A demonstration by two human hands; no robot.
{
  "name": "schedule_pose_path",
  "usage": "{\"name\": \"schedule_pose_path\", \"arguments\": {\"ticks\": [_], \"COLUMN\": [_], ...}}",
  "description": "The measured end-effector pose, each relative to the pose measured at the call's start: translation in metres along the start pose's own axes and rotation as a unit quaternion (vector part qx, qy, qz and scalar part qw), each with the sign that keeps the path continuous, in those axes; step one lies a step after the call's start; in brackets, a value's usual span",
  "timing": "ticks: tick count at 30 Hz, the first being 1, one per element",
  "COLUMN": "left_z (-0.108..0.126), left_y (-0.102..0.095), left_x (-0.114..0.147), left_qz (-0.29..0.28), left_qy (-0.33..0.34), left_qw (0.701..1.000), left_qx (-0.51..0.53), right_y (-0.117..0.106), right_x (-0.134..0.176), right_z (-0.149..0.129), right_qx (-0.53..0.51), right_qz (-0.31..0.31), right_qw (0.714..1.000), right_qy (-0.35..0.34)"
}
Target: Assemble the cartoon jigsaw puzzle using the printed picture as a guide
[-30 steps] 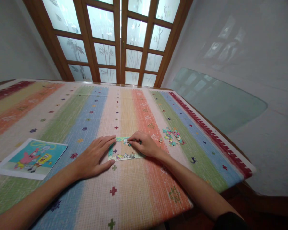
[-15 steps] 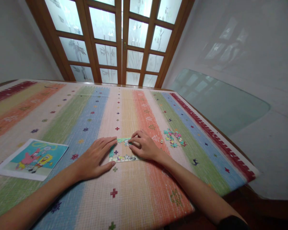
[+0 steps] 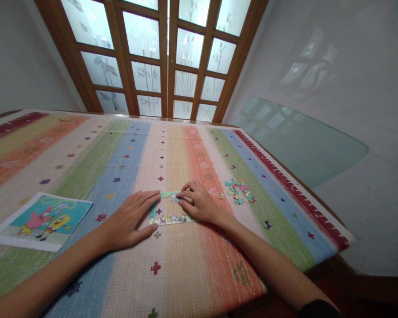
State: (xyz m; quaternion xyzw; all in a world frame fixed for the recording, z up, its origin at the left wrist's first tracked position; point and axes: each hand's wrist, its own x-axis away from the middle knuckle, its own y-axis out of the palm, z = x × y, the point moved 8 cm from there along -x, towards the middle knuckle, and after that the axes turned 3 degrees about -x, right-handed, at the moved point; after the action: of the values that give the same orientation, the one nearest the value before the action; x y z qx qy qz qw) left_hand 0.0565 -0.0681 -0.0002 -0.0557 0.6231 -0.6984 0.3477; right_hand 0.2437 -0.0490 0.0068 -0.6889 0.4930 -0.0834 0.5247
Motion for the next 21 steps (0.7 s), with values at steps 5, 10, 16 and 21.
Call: {"name": "schedule_pose_path", "arguments": {"ticks": [5, 10, 16, 21], "left_z": [0.0008, 0.0016, 0.0012, 0.001], "left_y": [-0.0008, -0.0009, 0.0002, 0.002], "left_x": [-0.0002, 0.0, 0.0002, 0.0006], "left_qz": [-0.009, -0.004, -0.001, -0.006], "left_qy": [-0.001, 0.005, 0.011, 0.012], "left_qw": [1.0, 1.0, 1.0, 1.0], "left_qx": [-0.007, -0.012, -0.018, -0.017], "right_y": [-0.0011, -0.0026, -0.0008, 0.0012], "right_x": [0.0004, -0.0001, 0.0002, 0.0006], "right_z": [-0.0014, -0.0031, -0.0034, -0.0033], "right_qx": [0.007, 0.029, 0.034, 0.046], "right_qz": [-0.003, -0.009, -0.012, -0.011], "right_qw": [1.0, 1.0, 0.999, 0.999], "right_qy": [-0.001, 0.001, -0.001, 0.0]}}
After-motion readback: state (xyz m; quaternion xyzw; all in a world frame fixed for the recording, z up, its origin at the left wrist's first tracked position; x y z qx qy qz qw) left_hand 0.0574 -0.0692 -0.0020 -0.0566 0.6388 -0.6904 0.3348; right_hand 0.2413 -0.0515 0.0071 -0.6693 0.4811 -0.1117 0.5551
